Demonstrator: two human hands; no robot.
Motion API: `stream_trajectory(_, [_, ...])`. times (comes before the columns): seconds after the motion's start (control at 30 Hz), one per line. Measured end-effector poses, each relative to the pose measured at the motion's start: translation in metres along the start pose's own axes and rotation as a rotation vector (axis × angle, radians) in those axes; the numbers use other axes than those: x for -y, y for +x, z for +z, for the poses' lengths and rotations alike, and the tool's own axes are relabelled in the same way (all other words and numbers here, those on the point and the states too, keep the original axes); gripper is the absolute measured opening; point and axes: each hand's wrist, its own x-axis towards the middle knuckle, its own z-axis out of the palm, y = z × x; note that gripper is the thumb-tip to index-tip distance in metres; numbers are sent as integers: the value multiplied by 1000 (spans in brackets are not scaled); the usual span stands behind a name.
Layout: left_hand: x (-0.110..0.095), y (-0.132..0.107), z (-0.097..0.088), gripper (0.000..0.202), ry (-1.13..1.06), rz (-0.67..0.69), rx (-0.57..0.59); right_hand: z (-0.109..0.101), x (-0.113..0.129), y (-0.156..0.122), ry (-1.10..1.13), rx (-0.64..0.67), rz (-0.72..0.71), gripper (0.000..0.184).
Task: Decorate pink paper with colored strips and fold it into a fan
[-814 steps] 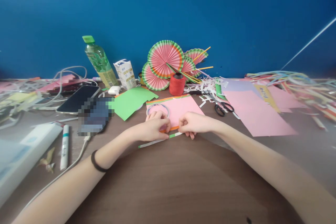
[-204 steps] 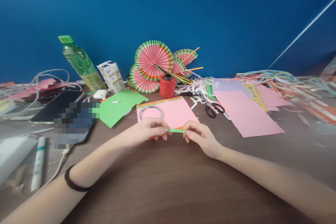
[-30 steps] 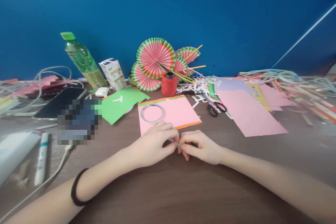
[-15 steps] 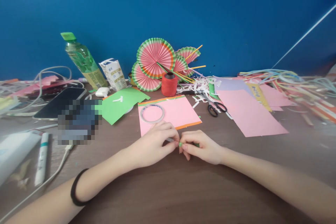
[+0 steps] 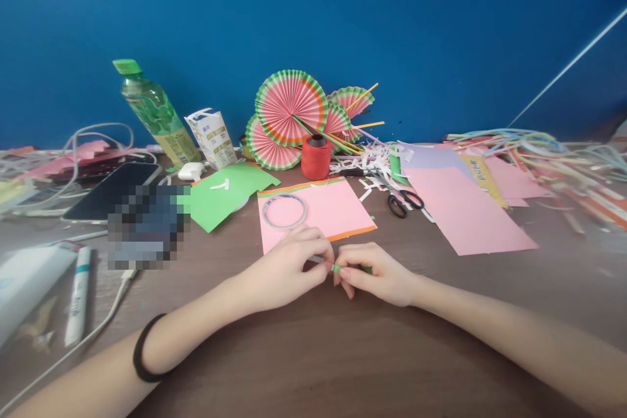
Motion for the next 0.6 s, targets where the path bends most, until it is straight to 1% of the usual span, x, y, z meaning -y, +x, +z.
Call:
stream_trajectory(0.07, [1,0,-3,13,38,-14,-14,-1,1,0,-9,-7,-1,25])
stream_trajectory(0.13, [4,2,-8,12,94,-59,-51,-2,1,0,-16,-31,8,25])
stream_trajectory(0.23, [14,5,-20,14,213,-136,-170,-3,-1,0,6,-90,20,27])
stream_trajectory(0.27, [19,7,-25,15,279,-153,-212,-3,-3,0,24,-108,20,27])
stream_trajectory(0.37, [35,7,-42,16,492,-321,-297,-3,-6,0,98,-137,18,26])
stream_trajectory(0.4, [39,6,-47,16,575,-352,-327,-3,-7,0,117,-139,19,26])
stream_trajectory(0.53, [56,-1,-63,22,972,-475,-461,-4,-8,0,150,-150,2,26])
stream_trajectory(0.6, [64,-5,-67,28,1107,-520,-476,-5,-9,1,142,-156,-20,27])
